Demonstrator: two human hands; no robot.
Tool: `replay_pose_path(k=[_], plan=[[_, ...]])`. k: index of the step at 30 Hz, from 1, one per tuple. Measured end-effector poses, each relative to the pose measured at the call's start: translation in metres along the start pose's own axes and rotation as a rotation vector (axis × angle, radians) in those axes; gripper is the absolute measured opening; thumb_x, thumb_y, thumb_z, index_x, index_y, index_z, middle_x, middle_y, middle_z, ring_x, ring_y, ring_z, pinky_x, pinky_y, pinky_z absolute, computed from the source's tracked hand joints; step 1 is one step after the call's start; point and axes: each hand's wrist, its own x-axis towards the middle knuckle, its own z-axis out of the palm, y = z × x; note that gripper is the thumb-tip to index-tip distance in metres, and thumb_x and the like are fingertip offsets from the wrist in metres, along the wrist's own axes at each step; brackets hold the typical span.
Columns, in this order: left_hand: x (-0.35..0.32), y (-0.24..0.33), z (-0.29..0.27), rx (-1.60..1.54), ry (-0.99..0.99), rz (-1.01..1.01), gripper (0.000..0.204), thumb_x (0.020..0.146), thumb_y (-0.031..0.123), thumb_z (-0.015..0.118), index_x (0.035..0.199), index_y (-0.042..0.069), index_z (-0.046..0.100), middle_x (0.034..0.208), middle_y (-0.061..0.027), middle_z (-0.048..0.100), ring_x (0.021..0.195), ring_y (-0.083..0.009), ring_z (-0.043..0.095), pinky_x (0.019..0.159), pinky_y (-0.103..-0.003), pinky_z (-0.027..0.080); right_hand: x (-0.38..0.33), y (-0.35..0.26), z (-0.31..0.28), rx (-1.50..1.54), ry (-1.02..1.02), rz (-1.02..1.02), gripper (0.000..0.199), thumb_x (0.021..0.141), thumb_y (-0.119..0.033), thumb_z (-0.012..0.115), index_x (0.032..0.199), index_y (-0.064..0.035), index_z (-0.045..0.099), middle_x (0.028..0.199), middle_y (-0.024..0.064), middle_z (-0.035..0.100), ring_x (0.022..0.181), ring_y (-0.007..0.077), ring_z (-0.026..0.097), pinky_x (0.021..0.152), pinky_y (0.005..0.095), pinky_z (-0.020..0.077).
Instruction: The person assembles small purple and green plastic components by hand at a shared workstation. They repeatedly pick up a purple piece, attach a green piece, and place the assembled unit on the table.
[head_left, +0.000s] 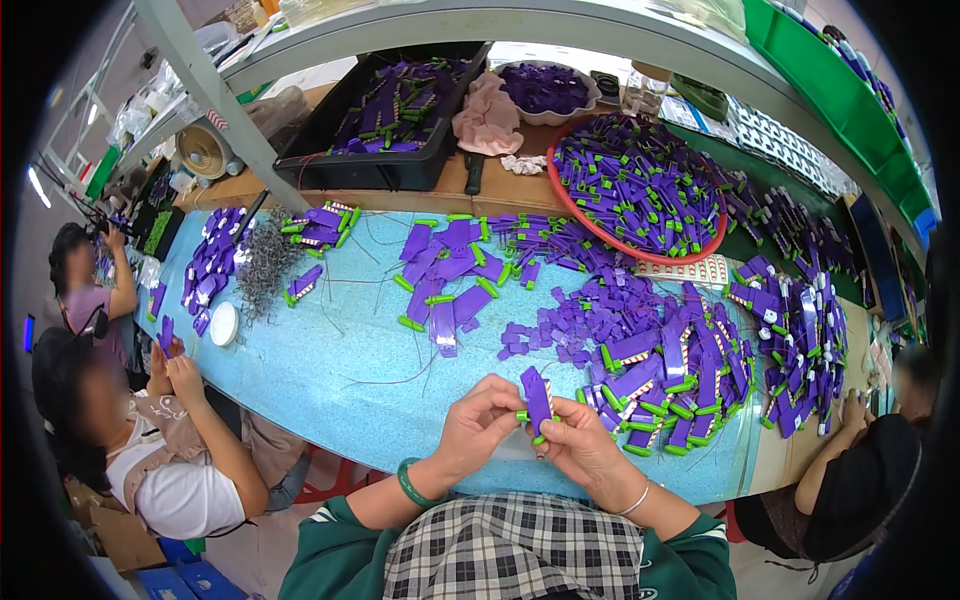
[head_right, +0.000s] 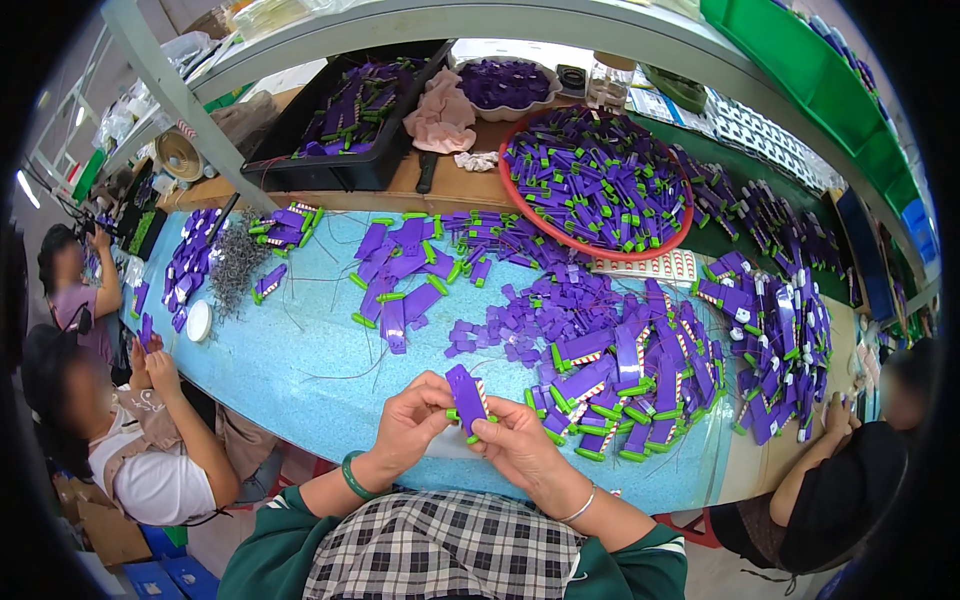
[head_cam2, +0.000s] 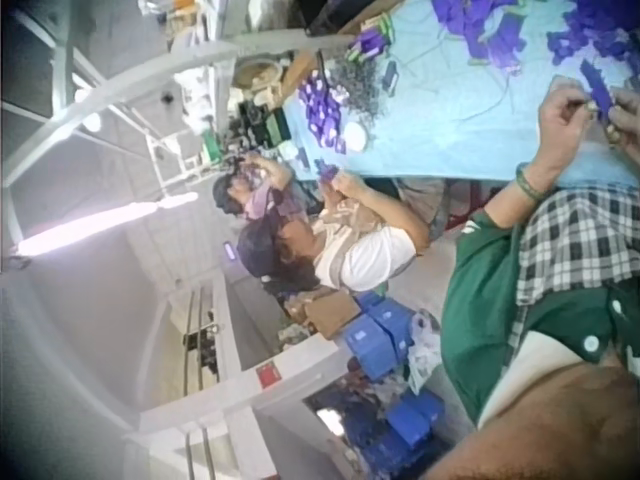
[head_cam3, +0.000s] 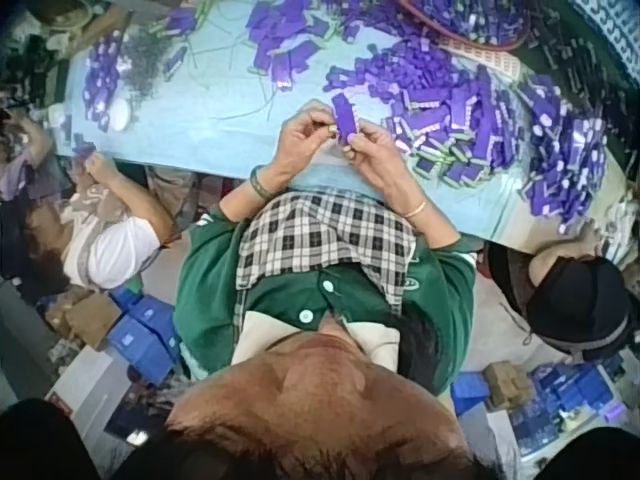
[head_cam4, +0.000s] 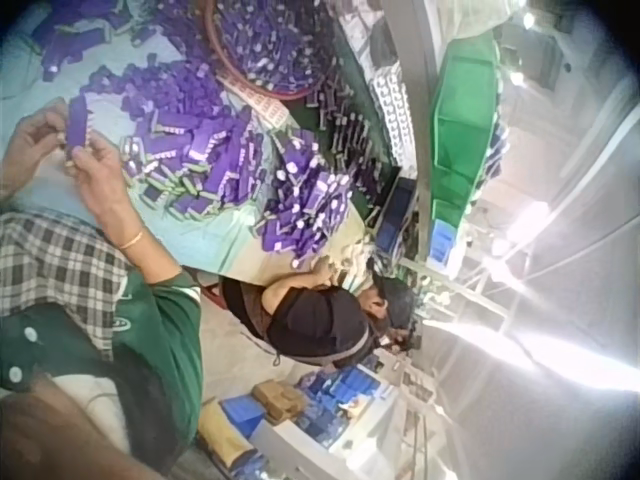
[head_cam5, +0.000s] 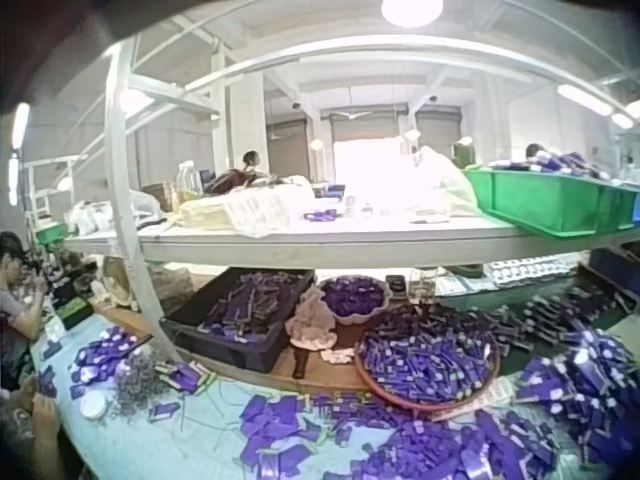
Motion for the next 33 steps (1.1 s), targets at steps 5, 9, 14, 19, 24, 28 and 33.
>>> replay_pose_path(k=[5, 9, 14, 19, 24, 28, 33], plan=[[0.008, 0.002, 0.001, -0.115, -0.033, -0.036, 0.023, 0.085, -0.011, 0.055, 0.105, -0.002, 0.058, 0.108, -0.0083, 0.052, 0.104, -0.0161, 0.054, 0.093, -0.031, 0.046, -0.006, -0.008, 0.003, -0.157, 0.139, -0.141, 0.03, 0.085, -0.004, 0.064, 0.115, -0.0013, 0.061, 0.094, 0.002, 0.064, 0.076, 0.008, 0.059, 0.06, 0.0217, 0.0495], [0.005, -0.001, 0.01, -0.134, 0.033, -0.018, 0.021, 0.084, -0.01, 0.057, 0.103, -0.002, 0.058, 0.107, -0.0093, 0.055, 0.103, -0.0165, 0.056, 0.092, -0.031, 0.047, -0.002, 0.004, -0.005, 0.028, 0.162, -0.023, 0.031, 0.085, -0.003, 0.065, 0.116, -0.001, 0.06, 0.096, 0.0024, 0.064, 0.077, 0.0079, 0.059, 0.064, 0.0236, 0.0507], [0.005, 0.0, -0.001, -0.27, 0.198, -0.128, 0.021, 0.082, -0.012, 0.058, 0.101, -0.002, 0.059, 0.097, -0.0103, 0.061, 0.093, -0.0174, 0.06, 0.088, -0.031, 0.049, -0.002, -0.002, 0.007, -0.366, 0.246, -0.256, 0.034, 0.083, 0.001, 0.065, 0.117, -0.0012, 0.061, 0.092, 0.001, 0.056, 0.078, 0.0067, 0.055, 0.062, 0.0217, 0.0474], [0.004, -0.001, -0.012, -0.247, 0.151, -0.091, 0.019, 0.082, -0.011, 0.059, 0.1, -0.003, 0.06, 0.097, -0.0093, 0.062, 0.092, -0.0169, 0.062, 0.086, -0.03, 0.051, -0.009, -0.009, 0.003, -1.199, 0.21, -0.659, 0.042, 0.075, 0.007, 0.068, 0.113, -0.0105, 0.067, 0.077, 0.0014, 0.048, 0.065, 0.0104, 0.047, 0.053, 0.0236, 0.0375], [0.002, 0.003, -0.012, -0.17, 0.128, -0.166, 0.018, 0.082, -0.011, 0.06, 0.098, -0.004, 0.062, 0.097, -0.0102, 0.063, 0.09, -0.017, 0.063, 0.082, -0.028, 0.053, -0.016, -0.017, 0.011, -1.529, 0.185, -0.758, 0.045, 0.069, 0.007, 0.07, 0.108, -0.0149, 0.07, 0.066, 0.0021, 0.044, 0.06, 0.0138, 0.045, 0.052, 0.0261, 0.0356], [-0.005, 0.009, -0.016, -0.047, 0.06, -0.374, 0.017, 0.081, -0.01, 0.061, 0.096, -0.004, 0.063, 0.092, -0.0096, 0.064, 0.085, -0.0145, 0.064, 0.079, -0.027, 0.054, -0.022, -0.043, 0.012, -1.595, 0.053, -0.427, 0.043, 0.068, 0.005, 0.071, 0.106, -0.0143, 0.071, 0.066, 0.005, 0.047, 0.06, 0.0182, 0.047, 0.055, 0.0318, 0.0397], [-0.015, 0.002, -0.006, 0.158, -0.126, -0.419, 0.014, 0.082, -0.005, 0.065, 0.095, -0.003, 0.064, 0.092, -0.0066, 0.066, 0.082, -0.0097, 0.062, 0.074, -0.023, 0.051, -0.018, -0.046, 0.01, -1.65, -0.224, -0.149, 0.038, 0.069, 0.002, 0.071, 0.103, -0.0127, 0.071, 0.07, 0.0086, 0.053, 0.063, 0.0262, 0.053, 0.059, 0.0375, 0.0429]])
